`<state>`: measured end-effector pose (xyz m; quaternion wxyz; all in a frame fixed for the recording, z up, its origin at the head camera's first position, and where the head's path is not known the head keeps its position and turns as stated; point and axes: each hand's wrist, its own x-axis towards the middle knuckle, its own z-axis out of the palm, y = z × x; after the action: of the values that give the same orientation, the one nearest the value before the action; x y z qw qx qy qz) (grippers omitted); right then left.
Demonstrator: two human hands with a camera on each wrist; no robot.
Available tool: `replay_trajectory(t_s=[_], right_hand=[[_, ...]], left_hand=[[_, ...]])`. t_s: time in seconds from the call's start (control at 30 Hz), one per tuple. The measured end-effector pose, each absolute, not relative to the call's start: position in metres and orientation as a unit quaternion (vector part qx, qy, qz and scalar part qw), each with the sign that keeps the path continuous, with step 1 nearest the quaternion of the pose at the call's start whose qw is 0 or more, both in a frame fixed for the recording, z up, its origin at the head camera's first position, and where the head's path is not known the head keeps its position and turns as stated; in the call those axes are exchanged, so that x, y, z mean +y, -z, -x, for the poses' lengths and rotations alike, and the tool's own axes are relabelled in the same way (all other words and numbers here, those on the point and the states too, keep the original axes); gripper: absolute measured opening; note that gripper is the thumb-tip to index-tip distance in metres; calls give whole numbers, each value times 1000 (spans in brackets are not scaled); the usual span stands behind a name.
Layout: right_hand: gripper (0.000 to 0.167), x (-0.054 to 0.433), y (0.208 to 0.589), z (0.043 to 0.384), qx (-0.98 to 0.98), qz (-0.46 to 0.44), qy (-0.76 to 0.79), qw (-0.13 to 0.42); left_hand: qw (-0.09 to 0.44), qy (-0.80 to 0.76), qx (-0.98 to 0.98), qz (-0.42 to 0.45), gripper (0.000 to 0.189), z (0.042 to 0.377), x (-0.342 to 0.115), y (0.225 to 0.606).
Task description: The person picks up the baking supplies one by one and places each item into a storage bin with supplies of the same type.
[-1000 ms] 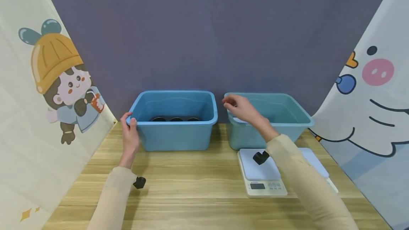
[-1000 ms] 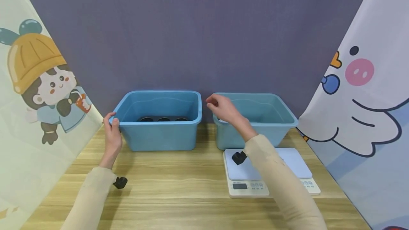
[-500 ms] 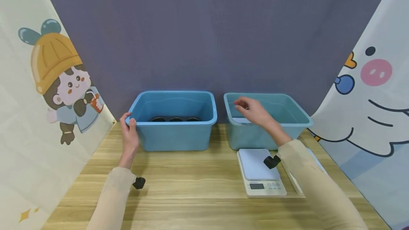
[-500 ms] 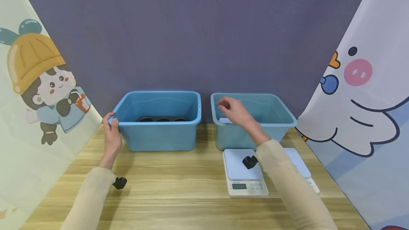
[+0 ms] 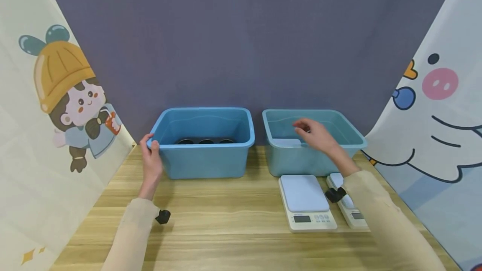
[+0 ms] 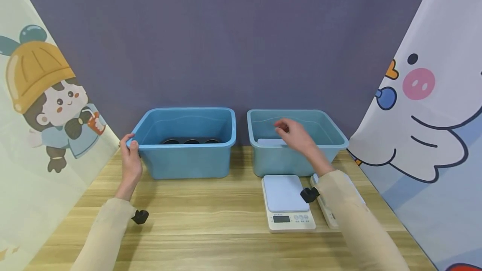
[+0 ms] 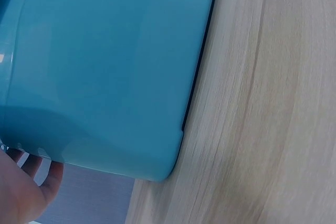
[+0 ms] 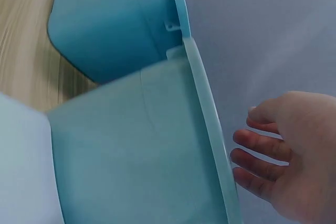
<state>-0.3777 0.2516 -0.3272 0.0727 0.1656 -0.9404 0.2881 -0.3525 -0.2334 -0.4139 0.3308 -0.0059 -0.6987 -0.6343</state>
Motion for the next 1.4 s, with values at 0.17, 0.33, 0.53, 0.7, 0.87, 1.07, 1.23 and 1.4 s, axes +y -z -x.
replay_trajectory(t_s=[0.17, 0.33, 0.53, 0.7, 0.87, 1.07, 1.23, 1.4], right_hand=[[37, 271, 327, 373, -944, -152, -284, 78], [39, 290, 327, 369, -947, -135, -279, 84], [40, 313, 325, 365, -950, -127, -266, 105], [34, 330, 328, 362, -946, -134, -259, 143], [33, 346, 329, 358, -946, -118, -254, 165], [36, 361, 335, 360, -944, -107, -266, 167], [34, 375, 340, 358, -944, -76, -263, 186], [36, 385, 343, 358, -940, -64, -271, 196]], left_hand=[[331, 638, -695, 7, 45, 355, -231, 414], [344, 645, -683, 16, 45, 356, -231, 415], [342, 644, -684, 22, 46, 358, -232, 417], [347, 649, -677, 20, 45, 357, -232, 418], [342, 644, -684, 13, 44, 357, -235, 418], [343, 645, -683, 12, 46, 354, -236, 418], [337, 644, -687, 15, 45, 355, -235, 418], [344, 654, -674, 19, 46, 368, -239, 427]])
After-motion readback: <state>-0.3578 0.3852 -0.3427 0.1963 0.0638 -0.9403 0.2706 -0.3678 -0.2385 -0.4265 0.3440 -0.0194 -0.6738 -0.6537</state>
